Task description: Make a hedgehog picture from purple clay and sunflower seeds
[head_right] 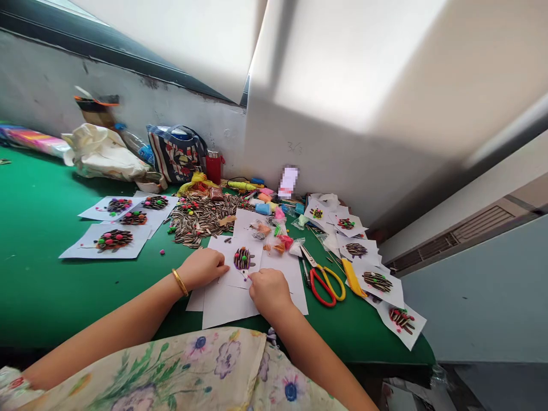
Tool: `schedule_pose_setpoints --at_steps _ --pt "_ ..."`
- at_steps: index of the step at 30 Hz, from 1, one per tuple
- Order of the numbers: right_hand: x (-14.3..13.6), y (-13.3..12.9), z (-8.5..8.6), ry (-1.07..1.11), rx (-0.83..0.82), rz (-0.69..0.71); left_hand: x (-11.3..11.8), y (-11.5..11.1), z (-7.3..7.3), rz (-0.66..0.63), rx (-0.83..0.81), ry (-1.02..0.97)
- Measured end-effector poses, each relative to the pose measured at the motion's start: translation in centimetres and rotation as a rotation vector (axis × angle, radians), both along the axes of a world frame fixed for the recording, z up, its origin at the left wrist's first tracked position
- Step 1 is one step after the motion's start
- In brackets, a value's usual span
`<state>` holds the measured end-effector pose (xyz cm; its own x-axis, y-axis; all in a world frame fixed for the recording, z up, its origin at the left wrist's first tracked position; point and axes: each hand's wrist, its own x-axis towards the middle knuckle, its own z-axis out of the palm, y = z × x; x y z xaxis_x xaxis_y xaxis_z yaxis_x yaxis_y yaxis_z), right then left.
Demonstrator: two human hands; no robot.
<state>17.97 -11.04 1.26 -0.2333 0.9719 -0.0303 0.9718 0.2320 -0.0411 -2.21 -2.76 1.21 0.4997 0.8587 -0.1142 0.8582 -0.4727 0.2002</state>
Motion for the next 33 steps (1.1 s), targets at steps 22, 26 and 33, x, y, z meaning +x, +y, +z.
schedule_pose_setpoints --at_steps 22,26,33 --pt "0.2 -0.1 -1.1 0.008 0.049 0.008 0.0 0.0 0.1 -0.005 0.009 -0.004" --pt "0.3 -0.1 -1.3 0.022 0.063 0.004 0.0 0.0 0.0 -0.006 0.011 -0.013" --pt "0.2 -0.1 -1.2 0.027 0.068 -0.014 -0.1 0.1 -0.2 -0.012 0.013 -0.015"
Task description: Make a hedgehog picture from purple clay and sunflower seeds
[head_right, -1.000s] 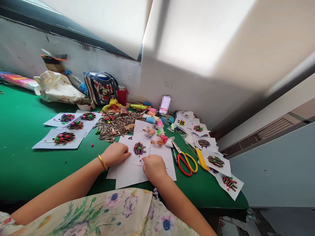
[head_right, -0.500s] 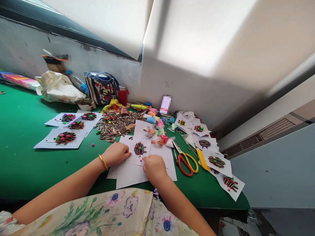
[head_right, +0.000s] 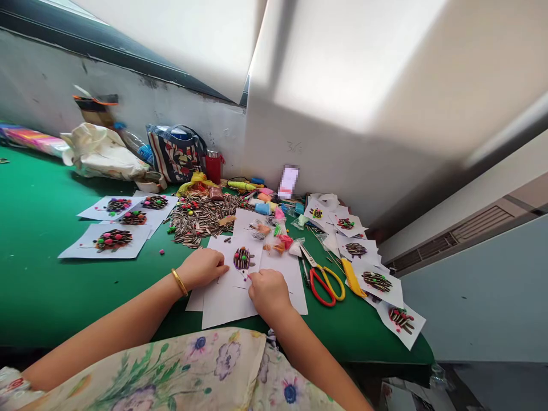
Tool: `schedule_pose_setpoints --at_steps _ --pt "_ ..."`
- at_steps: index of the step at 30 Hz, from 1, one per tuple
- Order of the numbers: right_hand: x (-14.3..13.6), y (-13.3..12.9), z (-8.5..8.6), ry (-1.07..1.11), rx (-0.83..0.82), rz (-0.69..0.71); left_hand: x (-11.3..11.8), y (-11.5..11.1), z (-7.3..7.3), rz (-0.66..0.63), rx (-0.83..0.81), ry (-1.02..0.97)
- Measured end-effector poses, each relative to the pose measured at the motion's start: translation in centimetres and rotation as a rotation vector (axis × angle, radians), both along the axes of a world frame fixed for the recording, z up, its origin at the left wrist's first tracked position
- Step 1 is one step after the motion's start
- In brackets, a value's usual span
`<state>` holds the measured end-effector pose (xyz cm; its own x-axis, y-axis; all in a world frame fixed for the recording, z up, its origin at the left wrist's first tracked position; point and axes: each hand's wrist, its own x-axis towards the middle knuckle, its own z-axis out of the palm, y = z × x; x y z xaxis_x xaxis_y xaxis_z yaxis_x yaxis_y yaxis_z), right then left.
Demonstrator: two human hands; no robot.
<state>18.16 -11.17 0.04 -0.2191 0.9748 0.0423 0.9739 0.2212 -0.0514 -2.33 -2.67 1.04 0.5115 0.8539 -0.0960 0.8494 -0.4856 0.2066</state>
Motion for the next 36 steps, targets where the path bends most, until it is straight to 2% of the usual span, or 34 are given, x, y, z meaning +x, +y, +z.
schedule_pose_setpoints --at_steps 36 --pt "0.17 -0.25 -0.17 0.011 0.028 0.033 0.09 0.01 0.19 0.018 -0.02 -0.007"
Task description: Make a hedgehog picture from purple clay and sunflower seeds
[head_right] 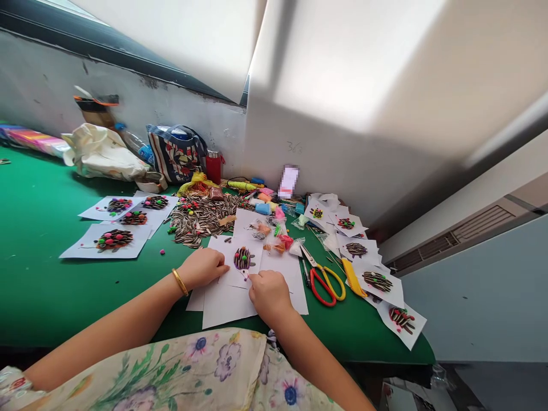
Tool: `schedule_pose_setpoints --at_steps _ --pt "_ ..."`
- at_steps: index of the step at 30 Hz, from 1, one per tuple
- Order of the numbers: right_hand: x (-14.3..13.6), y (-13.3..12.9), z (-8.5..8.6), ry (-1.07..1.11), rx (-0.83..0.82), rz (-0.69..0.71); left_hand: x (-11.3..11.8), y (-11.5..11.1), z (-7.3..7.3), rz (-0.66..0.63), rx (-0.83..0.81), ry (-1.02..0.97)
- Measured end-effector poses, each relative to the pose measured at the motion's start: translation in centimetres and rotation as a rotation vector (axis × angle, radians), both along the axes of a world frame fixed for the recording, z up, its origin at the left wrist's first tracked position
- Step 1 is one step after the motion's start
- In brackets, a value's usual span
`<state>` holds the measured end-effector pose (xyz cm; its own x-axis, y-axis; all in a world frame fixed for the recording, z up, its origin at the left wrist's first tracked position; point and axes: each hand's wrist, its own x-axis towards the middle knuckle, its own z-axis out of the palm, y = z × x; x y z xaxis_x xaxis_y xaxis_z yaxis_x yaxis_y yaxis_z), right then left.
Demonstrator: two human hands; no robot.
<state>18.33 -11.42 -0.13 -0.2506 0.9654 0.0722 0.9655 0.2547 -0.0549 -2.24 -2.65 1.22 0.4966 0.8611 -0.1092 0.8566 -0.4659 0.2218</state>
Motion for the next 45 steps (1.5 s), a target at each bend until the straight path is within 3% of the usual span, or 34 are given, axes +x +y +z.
schedule_pose_setpoints --at_steps 7,13,22,28,32,36,41,45 --pt "0.8 -0.1 1.0 0.116 0.034 -0.017 0.0 -0.1 0.0 -0.011 0.016 0.019" --pt "3.1 0.8 2.1 0.12 0.059 -0.129 0.0 0.0 0.0 -0.007 -0.005 0.021" --pt "5.4 2.0 0.4 0.009 -0.024 -0.241 0.0 0.0 0.0 -0.013 0.0 0.02" --pt "5.5 2.1 0.5 -0.013 0.077 -0.262 0.0 0.0 0.1 -0.016 0.004 0.012" --pt "4.6 2.2 0.3 0.291 0.009 -0.173 0.0 0.0 -0.1 -0.02 0.004 0.009" --pt "3.2 2.4 -1.0 0.67 -0.075 -0.117 0.0 0.0 -0.2 -0.016 0.005 -0.005" --pt "2.0 3.3 -2.1 0.838 -0.095 -0.219 -0.1 0.0 -0.1 -0.017 0.001 -0.014" --pt "1.4 3.9 -2.0 0.895 -0.122 -0.219 -0.2 0.1 -0.2 -0.018 0.007 -0.015"
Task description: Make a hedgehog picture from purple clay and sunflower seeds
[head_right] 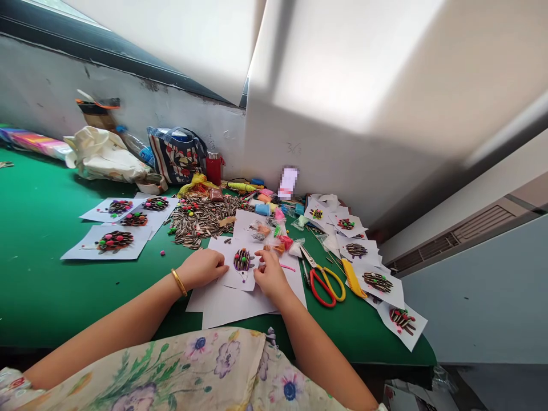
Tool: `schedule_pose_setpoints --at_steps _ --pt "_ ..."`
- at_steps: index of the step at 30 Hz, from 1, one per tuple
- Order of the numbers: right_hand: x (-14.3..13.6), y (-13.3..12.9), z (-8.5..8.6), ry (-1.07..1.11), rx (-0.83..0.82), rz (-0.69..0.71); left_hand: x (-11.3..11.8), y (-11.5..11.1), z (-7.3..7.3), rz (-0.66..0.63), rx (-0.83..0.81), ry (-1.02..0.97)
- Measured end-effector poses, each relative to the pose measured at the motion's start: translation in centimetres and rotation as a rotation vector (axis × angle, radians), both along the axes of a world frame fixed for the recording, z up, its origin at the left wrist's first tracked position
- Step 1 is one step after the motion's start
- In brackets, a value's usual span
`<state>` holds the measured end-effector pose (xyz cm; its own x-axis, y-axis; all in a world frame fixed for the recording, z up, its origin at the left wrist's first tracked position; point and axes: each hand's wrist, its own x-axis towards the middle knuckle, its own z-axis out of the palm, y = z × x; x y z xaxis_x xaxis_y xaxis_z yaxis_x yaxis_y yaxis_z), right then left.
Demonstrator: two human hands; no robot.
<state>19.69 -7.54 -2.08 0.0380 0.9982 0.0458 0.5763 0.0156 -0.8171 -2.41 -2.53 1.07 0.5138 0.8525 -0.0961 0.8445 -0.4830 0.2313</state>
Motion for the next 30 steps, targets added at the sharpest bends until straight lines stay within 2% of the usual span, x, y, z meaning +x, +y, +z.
schedule_pose_setpoints --at_steps 5,10,13,16,18,21,23,26,30 --pt "-0.6 -0.2 0.0 0.117 0.078 -0.04 -0.4 0.5 0.5 0.081 -0.066 -0.072" --pt "-0.8 -1.1 -0.3 0.306 0.095 -0.132 -2.0 -0.2 2.6 0.118 -0.151 -0.127" --pt "-1.1 -1.7 0.0 0.388 0.116 -0.15 -2.9 -1.9 3.3 0.032 -0.446 -0.26" --pt "-1.9 -2.4 0.6 0.463 0.17 -0.166 -2.7 -4.2 2.8 -0.015 -0.748 -0.52" --pt "-2.6 -2.7 0.9 0.503 0.223 -0.167 -2.0 -5.5 2.0 0.077 -0.917 -0.756" --pt "-3.7 -3.1 1.1 0.49 0.26 -0.151 -0.6 -6.7 0.8 0.33 -1.203 -1.161" --pt "-4.3 -3.4 1.0 0.456 0.27 -0.126 0.1 -7.0 0.4 0.403 -1.325 -1.413" --pt "-4.8 -3.6 0.7 0.419 0.277 -0.078 0.5 -6.9 0.2 0.489 -1.288 -1.684" --pt "-4.7 -3.7 0.4 0.453 0.236 -0.028 -0.3 -6.0 0.7 0.602 -1.224 -1.754"
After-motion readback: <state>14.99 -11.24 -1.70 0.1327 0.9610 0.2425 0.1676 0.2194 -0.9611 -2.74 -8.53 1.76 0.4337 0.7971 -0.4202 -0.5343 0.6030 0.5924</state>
